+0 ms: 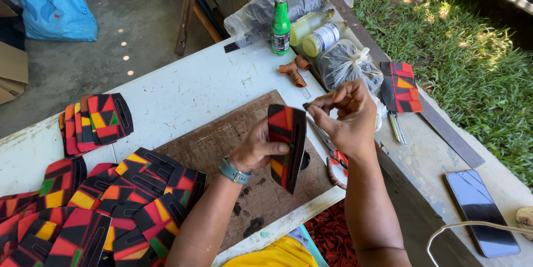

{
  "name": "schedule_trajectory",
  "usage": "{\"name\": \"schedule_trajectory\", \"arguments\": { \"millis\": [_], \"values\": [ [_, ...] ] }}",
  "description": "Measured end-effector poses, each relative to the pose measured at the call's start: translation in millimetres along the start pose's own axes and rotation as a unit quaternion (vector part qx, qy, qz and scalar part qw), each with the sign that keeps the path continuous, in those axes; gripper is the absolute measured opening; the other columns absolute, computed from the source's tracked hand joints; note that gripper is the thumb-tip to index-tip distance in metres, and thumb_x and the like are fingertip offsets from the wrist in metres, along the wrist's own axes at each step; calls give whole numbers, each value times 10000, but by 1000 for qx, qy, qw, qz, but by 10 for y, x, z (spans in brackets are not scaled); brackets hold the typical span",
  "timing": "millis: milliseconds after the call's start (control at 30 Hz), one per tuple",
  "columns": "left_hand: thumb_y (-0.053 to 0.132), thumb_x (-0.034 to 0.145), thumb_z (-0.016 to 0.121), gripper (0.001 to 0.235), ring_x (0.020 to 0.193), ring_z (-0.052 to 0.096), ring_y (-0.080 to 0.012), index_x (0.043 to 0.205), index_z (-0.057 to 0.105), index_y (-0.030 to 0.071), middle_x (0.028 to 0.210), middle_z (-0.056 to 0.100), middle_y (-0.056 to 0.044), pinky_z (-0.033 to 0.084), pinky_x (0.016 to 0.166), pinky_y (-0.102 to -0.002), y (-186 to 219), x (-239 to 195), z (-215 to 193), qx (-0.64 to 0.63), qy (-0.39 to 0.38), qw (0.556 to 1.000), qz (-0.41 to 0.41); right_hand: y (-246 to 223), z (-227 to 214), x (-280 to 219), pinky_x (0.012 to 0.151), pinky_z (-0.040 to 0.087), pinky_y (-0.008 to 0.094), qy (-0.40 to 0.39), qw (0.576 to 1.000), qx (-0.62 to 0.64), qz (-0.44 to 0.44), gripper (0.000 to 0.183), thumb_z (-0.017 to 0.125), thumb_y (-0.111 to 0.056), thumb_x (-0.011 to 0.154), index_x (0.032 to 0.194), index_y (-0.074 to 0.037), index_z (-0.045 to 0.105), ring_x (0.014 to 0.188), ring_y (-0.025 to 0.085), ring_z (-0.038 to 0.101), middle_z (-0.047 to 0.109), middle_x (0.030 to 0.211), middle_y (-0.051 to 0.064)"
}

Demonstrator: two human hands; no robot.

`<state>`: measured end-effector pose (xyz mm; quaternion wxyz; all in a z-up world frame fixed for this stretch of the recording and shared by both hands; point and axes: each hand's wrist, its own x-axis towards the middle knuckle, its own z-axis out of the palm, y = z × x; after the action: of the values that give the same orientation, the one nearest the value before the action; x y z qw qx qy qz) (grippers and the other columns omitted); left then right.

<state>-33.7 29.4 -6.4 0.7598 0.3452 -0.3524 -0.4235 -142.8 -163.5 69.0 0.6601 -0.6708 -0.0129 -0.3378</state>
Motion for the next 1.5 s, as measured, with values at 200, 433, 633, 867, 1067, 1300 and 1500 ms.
{"name": "schedule_trajectory", "arguments": {
  "millis": [200,433,633,867,1067,1300,1500],
  "values": [
    [148,804,914,556,1068,706,-197,1265,618,53,1133,736,-63,594,954,-377,-35,-105,-6,-56,26,998,-7,-54,25,-51,819,607,286,-29,998,54,8,452,800,87,825,1012,-78,422,901,144,724,719,920,106],
    [160,822,912,503,1061,713,-208,1230,650,27,1121,753,-82,596,965,-373,-14,-134,-58,-41,13,999,-32,-44,64,-27,845,588,274,-37,999,15,-1,456,815,81,845,1025,-77,427,933,135,710,719,949,121],
    [179,808,901,518,1027,723,-204,1241,648,52,1096,747,-72,607,932,-383,41,-84,-25,-16,36,999,0,-56,115,-116,790,594,270,-42,999,-15,22,451,815,72,832,1006,-75,426,897,140,723,731,930,125],
    [155,836,871,496,1026,731,-205,1251,615,63,1113,743,-80,632,908,-385,67,38,-117,-46,64,997,23,-77,182,-261,834,582,270,-63,996,-61,-16,455,818,61,835,1019,-61,420,925,144,711,709,948,105],
    [112,862,856,499,1029,719,-194,1289,600,64,1118,727,-61,623,902,-372,14,174,-293,-50,103,990,80,-156,218,-523,770,600,264,-111,963,-229,-84,414,858,-17,824,936,-70,462,892,121,758,768,942,62],
    [3,856,819,561,898,717,-209,1356,565,41,1048,716,-105,622,754,-340,44,45,-419,-154,55,984,77,-122,1,-849,610,576,268,-136,956,-260,-18,350,883,-25,730,902,-65,581,786,131,743,763,872,73],
    [-7,900,763,519,755,707,-243,1316,454,34,918,683,-169,609,644,-338,44,-5,-489,-286,-156,943,61,147,-173,-957,780,586,270,-80,984,-149,48,364,818,52,768,942,-62,519,913,146,746,740,922,92]
  ]
}}
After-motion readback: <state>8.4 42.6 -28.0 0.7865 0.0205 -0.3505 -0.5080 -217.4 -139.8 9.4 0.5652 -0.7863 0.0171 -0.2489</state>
